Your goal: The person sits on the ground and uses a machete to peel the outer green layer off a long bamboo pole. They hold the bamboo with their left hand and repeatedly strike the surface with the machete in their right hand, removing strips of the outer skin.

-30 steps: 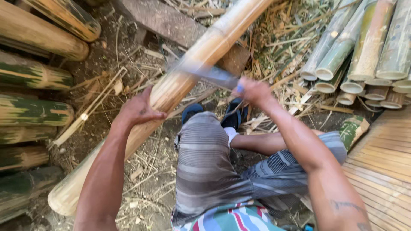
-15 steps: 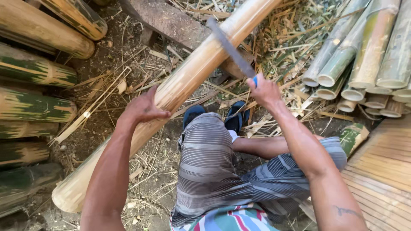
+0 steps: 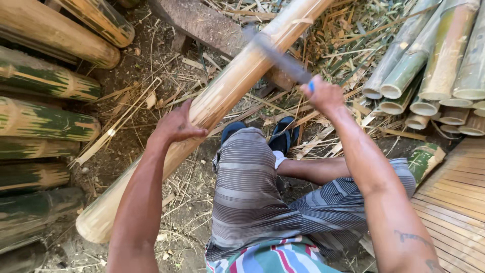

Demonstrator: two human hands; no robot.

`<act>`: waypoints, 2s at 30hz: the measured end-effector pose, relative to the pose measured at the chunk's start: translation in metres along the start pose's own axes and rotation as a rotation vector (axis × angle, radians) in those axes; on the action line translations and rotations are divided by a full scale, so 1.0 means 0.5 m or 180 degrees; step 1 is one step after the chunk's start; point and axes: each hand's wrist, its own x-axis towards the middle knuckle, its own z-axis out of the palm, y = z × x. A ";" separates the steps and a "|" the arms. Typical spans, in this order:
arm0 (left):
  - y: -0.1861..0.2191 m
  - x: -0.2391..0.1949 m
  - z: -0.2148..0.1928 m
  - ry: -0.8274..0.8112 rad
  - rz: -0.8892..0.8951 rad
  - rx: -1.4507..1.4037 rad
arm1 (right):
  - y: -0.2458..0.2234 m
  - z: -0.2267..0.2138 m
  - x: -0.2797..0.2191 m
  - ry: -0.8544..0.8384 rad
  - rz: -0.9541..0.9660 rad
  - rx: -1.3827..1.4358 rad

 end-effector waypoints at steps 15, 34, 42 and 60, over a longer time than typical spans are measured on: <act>0.035 -0.025 0.037 0.0145 -0.0123 0.0973 | -0.076 0.003 -0.088 -0.0070 -0.1404 -0.0492; 0.039 -0.009 0.046 0.0219 -0.0114 0.1158 | -0.054 -0.039 -0.039 -0.0065 -0.0223 0.0139; 0.056 -0.031 0.078 0.0646 -0.0031 0.1315 | -0.038 -0.075 -0.053 -0.0442 0.0111 -0.0114; 0.070 -0.037 0.055 0.0449 -0.0121 0.1062 | 0.039 -0.004 -0.023 0.0044 -0.0274 -0.0520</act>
